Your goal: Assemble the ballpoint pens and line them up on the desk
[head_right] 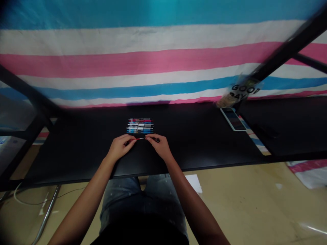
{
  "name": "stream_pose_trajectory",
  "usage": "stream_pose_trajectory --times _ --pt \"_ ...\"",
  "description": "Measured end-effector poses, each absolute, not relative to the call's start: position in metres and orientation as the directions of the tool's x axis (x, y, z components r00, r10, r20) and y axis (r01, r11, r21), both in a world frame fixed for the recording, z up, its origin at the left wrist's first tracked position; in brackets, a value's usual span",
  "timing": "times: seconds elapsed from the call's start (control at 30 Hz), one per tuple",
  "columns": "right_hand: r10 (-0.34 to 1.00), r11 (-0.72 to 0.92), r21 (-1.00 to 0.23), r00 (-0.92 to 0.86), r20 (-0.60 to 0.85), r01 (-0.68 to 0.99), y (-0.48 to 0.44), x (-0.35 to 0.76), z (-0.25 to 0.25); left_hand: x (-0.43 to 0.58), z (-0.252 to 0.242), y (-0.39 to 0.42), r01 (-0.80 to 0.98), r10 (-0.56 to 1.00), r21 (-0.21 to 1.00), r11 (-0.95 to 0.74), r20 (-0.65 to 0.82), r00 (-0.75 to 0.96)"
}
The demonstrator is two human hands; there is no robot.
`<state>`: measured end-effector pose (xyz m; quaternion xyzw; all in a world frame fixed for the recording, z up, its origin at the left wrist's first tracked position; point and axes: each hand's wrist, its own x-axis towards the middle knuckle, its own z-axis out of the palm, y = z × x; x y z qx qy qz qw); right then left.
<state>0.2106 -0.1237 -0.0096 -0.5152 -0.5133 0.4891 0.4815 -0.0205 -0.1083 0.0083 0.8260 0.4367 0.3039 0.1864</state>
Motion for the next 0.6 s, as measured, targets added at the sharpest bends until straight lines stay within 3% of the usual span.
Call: stream_pose_trajectory --times 0.6 --pt "1.0 -0.009 -0.999 0.0 -0.009 -0.052 -0.1235 0.2078 -0.0068 -0.0201 0.0047 -0.1058 0.561 0.827 0.609 -0.56 0.376 0.417"
